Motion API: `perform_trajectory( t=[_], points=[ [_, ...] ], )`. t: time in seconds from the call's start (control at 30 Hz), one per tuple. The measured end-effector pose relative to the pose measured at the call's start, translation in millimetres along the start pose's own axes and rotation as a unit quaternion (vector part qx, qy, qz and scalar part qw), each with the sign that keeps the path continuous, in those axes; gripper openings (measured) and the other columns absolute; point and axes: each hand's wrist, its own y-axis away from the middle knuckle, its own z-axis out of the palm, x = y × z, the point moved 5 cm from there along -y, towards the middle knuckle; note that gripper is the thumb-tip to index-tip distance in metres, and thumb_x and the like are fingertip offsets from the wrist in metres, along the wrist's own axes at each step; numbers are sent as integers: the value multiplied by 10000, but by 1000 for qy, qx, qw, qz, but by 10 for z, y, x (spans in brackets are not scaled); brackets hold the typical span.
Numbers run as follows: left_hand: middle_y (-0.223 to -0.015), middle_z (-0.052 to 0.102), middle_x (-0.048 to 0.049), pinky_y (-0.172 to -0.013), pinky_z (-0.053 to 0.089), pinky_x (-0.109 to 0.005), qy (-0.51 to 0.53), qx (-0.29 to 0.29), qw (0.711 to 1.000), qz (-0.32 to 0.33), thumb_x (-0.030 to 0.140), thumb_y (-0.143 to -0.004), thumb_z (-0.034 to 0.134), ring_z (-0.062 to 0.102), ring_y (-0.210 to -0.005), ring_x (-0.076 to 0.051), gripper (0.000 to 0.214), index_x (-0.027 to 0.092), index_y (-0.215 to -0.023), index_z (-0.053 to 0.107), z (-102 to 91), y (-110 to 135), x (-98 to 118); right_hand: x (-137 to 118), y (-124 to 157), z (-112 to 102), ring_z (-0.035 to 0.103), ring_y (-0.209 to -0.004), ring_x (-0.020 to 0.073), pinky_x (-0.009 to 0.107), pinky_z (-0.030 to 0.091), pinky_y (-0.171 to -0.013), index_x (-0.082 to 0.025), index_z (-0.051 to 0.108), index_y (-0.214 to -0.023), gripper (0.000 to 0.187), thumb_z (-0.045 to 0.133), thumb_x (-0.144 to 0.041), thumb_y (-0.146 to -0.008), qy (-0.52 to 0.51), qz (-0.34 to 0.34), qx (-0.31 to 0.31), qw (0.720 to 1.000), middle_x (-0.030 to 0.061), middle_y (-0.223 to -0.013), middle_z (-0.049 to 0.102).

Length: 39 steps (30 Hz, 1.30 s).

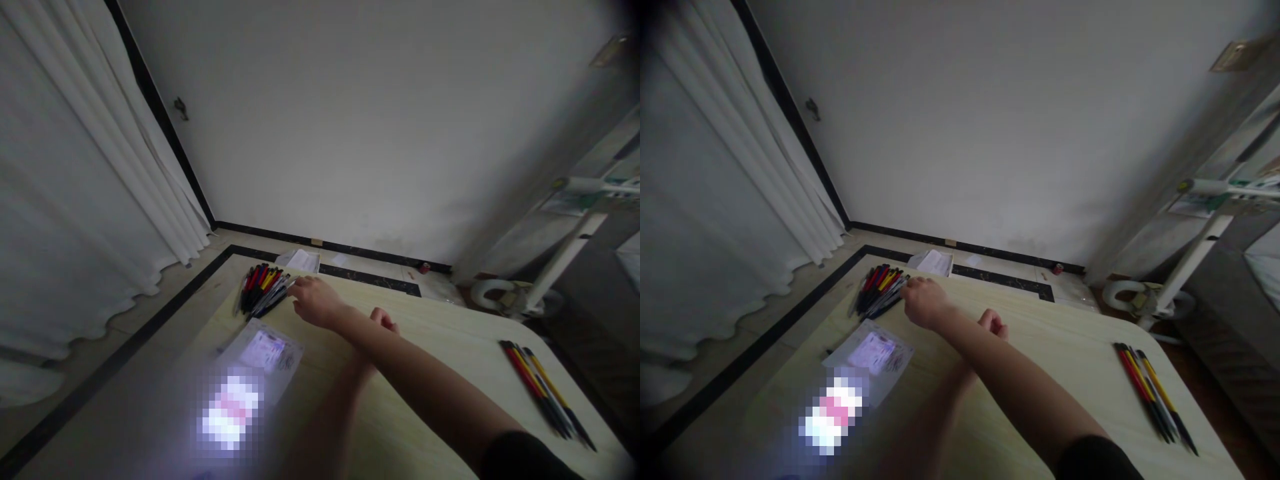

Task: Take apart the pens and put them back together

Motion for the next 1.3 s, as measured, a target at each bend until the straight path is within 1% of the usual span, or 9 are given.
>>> perform_trajectory(
  t=[0.07, 0.17, 0.3, 0.5, 0.63, 0.73, 0.9, 1.03, 1.3],
  points=[
    [-609, 438, 13, -510, 315, -254, -30, 40, 998, 42, 176, -736, 473, 409, -563, -101, 54, 202, -762, 433, -14, 15, 32, -11, -102, 109, 511, -894, 206, 323, 383, -781, -134, 577, -921, 199, 453, -149, -767, 20, -15, -14, 1000, 95, -942, 569],
    [-553, 392, 27, -460, 270, -248, -68, 81, 990, 94, 150, -680, 468, 365, -505, -94, 115, 214, -696, 374, -13, -1, 99, -5, -211, 228, 515, -893, 214, 336, 385, -777, -132, 566, -924, 200, 436, -141, -773, 41, -16, -24, 999, 100, -949, 565],
    [-556, 398, 15, -448, 266, -244, -93, 85, 988, 94, 116, -637, 452, 375, -500, -101, 148, 220, -678, 354, -15, -10, 131, 10, -275, 330, 511, -898, 214, 334, 383, -770, -143, 546, -974, 235, 423, -132, -774, 52, -13, -34, 998, 101, -961, 557],
    [-576, 419, -1, -447, 279, -246, -97, 83, 988, 85, 94, -613, 455, 382, -508, -105, 180, 223, -662, 339, -23, 28, 175, 62, -277, 420, 493, -920, 217, 339, 373, -785, -143, 554, -956, 227, 412, -123, -780, 42, -9, -34, 999, 106, -981, 549],
    [-550, 404, 16, -429, 270, -231, -118, 99, 985, 80, 96, -601, 471, 368, -483, -93, 175, 215, -648, 351, -39, 33, 168, 92, -285, 486, 478, -942, 220, 339, 358, -808, -145, 558, -944, 215, 420, -136, -780, 38, -7, -34, 999, 103, -965, 558],
    [-534, 407, 33, -420, 272, -210, -116, 85, 985, 93, 102, -564, 504, 373, -469, -84, 195, 206, -634, 353, -40, 22, 155, 99, -292, 523, 476, -942, 224, 339, 358, -804, -155, 566, -920, 207, 410, -149, -784, 39, -5, -34, 999, 97, -960, 565],
    [-526, 416, 39, -414, 270, -196, -120, 84, 985, 93, 114, -557, 510, 377, -460, -81, 185, 200, -635, 366, -51, 30, 178, 99, -288, 541, 472, -948, 223, 341, 348, -812, -161, 562, -931, 216, 395, -180, -796, 46, -4, -43, 998, 97, -968, 568],
    [-518, 412, 36, -412, 263, -202, -131, 89, 985, 74, 97, -545, 511, 378, -455, -87, 202, 202, -631, 362, -59, 42, 203, 98, -287, 535, 471, -956, 225, 342, 346, -818, -159, 565, -947, 224, 408, -185, -789, 48, -2, -48, 998, 104, -972, 567],
    [-535, 416, 21, -423, 263, -216, -113, 76, 989, 65, 116, -567, 512, 371, -470, -89, 190, 204, -634, 357, -64, 37, 206, 120, -291, 535, 467, -953, 228, 342, 353, -813, -149, 571, -964, 238, 416, -185, -787, 54, 9, -62, 997, 121, -979, 552]
  ],
)
